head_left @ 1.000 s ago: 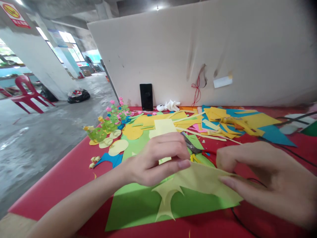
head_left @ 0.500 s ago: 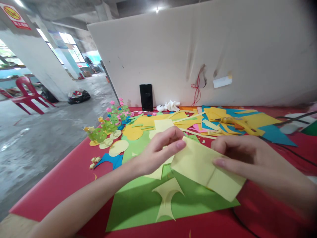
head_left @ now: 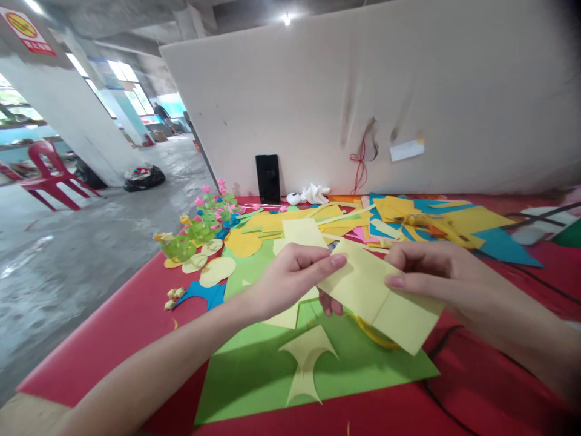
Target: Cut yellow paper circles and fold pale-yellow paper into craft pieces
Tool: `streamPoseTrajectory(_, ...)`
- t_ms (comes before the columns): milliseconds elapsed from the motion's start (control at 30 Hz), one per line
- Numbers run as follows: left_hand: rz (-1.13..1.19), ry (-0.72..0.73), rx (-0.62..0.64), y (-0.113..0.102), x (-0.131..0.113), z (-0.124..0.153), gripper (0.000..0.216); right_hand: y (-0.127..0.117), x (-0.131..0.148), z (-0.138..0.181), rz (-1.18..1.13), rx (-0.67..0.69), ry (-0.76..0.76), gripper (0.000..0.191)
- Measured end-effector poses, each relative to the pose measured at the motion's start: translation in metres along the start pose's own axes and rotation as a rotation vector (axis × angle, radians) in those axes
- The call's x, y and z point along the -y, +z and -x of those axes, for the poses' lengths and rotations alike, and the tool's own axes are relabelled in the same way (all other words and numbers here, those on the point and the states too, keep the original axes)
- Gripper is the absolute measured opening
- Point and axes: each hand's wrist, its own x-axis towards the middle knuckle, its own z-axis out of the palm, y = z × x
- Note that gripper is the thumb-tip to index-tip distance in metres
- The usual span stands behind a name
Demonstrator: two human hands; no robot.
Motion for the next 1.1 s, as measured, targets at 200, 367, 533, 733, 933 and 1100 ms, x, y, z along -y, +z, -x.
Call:
streamPoseTrajectory(200,0.013,0.009,-0.052,0.003,0.0,-0.002,0.027,-0.002,-0.001,-0.005,0.016,0.047,0.003,0.023)
streamPoseTrajectory(367,-0.044,-0.085,0.031,0.005,-0.003,0.0,0.027,0.008,-0.004,-0.001,0.17,0.126,-0.054,0.017)
streamPoseTrajectory(533,-0.075,-0.097,0.132,0.015,0.0,0.002,0.031,0.014,-0.011,0.005,0.449,-0.106,-0.308,0.024)
streamPoseTrajectory(733,-0.08,-0.168,0.091,0.018,0.001,0.005,0.035,0.021,-0.01,0.007,0.591,-0.191,-0.422,0.028)
streamPoseTrajectory(933,-0.24,-0.053,0.005,0.018,-0.003,0.004,0.039,0.021,-0.004,0.004,0.599,-0.144,-0.396,0.03)
streamPoseTrajectory(1100,-0.184,-0.01,0.066,0.016,-0.004,0.001,0.019,0.011,-0.002,-0.003,0.632,-0.209,-0.463,0.028)
